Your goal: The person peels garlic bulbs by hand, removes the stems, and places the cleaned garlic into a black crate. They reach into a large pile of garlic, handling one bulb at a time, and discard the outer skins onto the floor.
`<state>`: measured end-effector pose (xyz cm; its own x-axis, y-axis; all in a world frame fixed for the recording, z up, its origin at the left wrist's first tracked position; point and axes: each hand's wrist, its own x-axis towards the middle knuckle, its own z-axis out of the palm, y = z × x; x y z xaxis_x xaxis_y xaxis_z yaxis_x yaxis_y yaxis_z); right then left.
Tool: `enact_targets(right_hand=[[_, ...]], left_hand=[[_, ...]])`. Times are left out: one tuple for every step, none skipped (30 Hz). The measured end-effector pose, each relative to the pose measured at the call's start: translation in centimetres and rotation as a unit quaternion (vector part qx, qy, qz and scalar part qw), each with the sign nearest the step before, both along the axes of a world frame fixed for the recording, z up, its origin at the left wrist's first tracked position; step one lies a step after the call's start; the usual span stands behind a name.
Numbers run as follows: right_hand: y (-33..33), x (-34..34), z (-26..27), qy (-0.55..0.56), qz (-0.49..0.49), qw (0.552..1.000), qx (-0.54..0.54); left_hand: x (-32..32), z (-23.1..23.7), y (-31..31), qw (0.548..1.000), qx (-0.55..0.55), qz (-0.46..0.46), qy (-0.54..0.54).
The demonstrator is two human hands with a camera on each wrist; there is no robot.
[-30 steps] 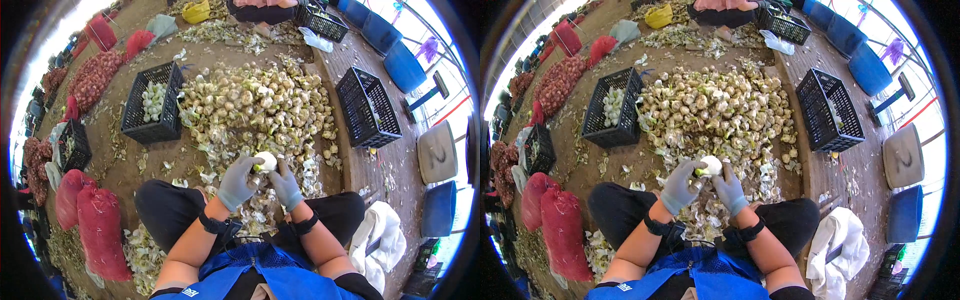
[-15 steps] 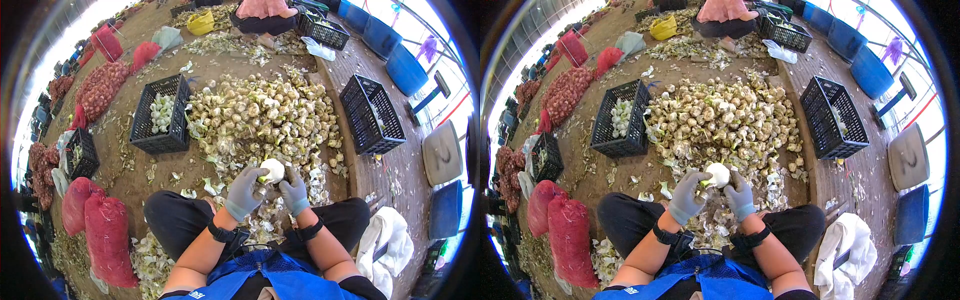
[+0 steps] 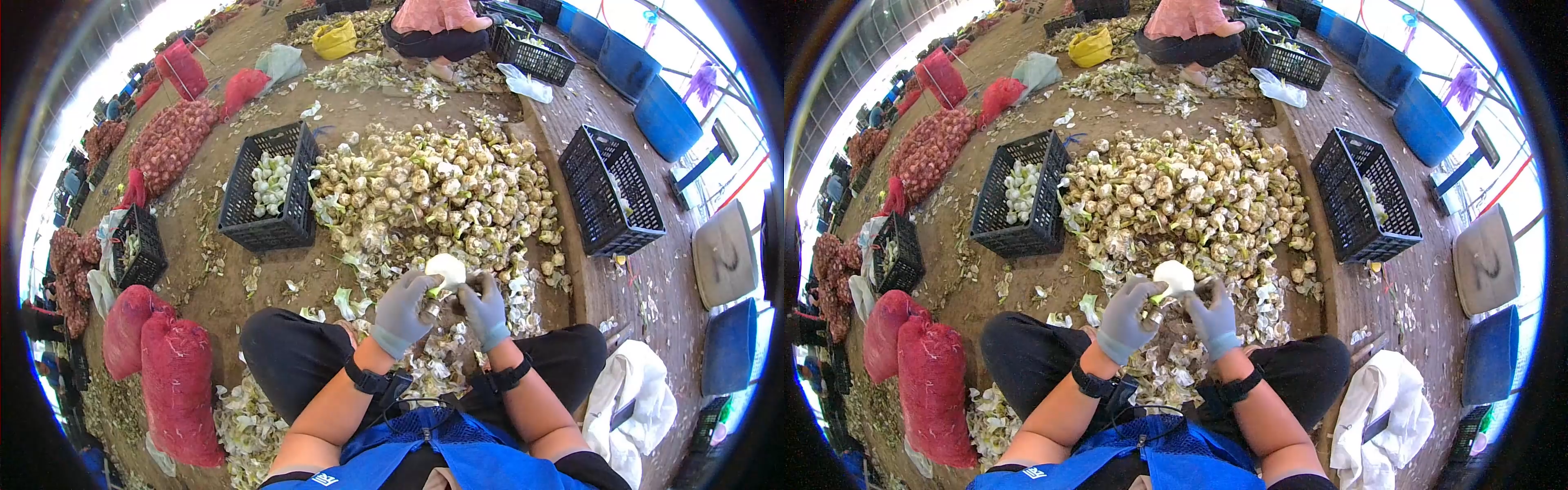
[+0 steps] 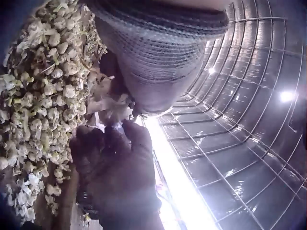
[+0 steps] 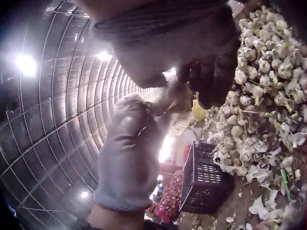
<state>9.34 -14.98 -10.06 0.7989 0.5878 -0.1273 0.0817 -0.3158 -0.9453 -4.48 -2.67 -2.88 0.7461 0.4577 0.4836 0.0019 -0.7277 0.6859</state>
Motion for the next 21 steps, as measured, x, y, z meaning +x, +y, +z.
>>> enact_targets(right_hand=[[-0.1, -0.1, 0.5, -0.062, 0.011, 0.998, -0.024], [-0.2, -0.1, 1.1, -0.06, 0.009, 0.998, -0.026], [-0.4, 0.0, 1.5, -0.096, 0.019, 0.994, -0.047], [-0.6, 0.1, 1.9, -0.13, 0.029, 0.989, -0.071], [-0.7, 0.6, 2.4, -0.201, 0.038, 0.973, -0.103], [-0.6, 1.3, 1.7, -0.146, -0.035, 0.989, -0.009], [-0.7, 1.9, 1.6, 0.0, -0.061, 0.995, 0.079], [-0.7, 2.3, 1.6, 0.143, -0.085, 0.972, 0.168], [-0.7, 2.5, 1.7, 0.143, -0.087, 0.972, 0.166], [-0.6, 2.7, 2.0, 0.097, -0.052, 0.98, 0.165], [-0.7, 2.6, 2.3, 0.051, -0.017, 0.985, 0.165], [-0.7, 2.0, 3.3, 0.052, -0.019, 0.985, 0.163], [-0.5, 1.0, 4.9, 0.029, 0.013, 0.991, 0.128], [-0.3, 0.2, 5.9, 0.006, 0.044, 0.995, 0.094], [-0.3, -0.2, 6.1, -0.017, 0.069, 0.995, 0.069], [-0.2, -0.2, 5.2, -0.016, 0.065, 0.995, 0.067], [-0.1, 0.0, 3.6, -0.09, 0.055, 0.993, 0.056], [0.2, -0.2, 3.8, -0.165, 0.045, 0.984, 0.044], [0.0, -0.1, 4.3, -0.075, 0.068, 0.993, 0.064], [-0.2, -0.1, 5.0, -0.075, 0.067, 0.993, 0.062], [-0.4, 0.0, 5.5, -0.095, 0.062, 0.993, 0.036]], left_hand=[[-0.1, 0.2, -0.2, 1.0, -0.001, -0.016, 0.007], [-0.1, 0.2, -0.3, 0.999, -0.003, -0.033, 0.015], [0.0, -0.2, -0.2, 0.999, -0.006, -0.035, 0.017], [0.2, -1.0, -0.1, 0.998, -0.047, -0.017, -0.029], [0.2, -1.7, -0.1, 0.993, -0.088, 0.002, -0.073], [0.0, -1.5, -0.4, 0.941, -0.327, -0.007, -0.091], [-0.2, -0.7, -0.4, 0.916, -0.385, -0.008, -0.114], [-0.3, 0.0, -0.2, 0.887, -0.441, -0.009, -0.138], [-0.1, -0.3, 0.1, 0.878, -0.446, -0.012, -0.174], [-0.1, -0.6, 0.2, 0.877, -0.448, -0.012, -0.173], [-0.1, -0.8, 0.2, 0.898, -0.41, -0.011, -0.16], [-0.1, -1.0, 0.2, 0.917, -0.371, -0.011, -0.145], [-0.1, -0.7, 0.1, 0.936, -0.329, -0.008, -0.122], [0.0, -0.8, 0.1, 0.936, -0.332, -0.01, -0.119], [0.1, -0.7, 0.3, 0.975, -0.194, -0.012, -0.104], [0.2, -0.5, 0.3, 0.995, -0.052, -0.013, -0.087], [0.0, 0.0, 0.1, 0.997, -0.016, -0.02, -0.073], [0.0, 0.0, 0.0, 0.997, -0.018, -0.023, -0.072], [0.0, 0.0, 0.1, 0.998, -0.011, -0.028, -0.058], [0.0, -0.1, 0.0, 0.999, -0.005, -0.032, -0.043], [0.2, -0.7, -0.1, 0.997, -0.029, -0.021, -0.068]])
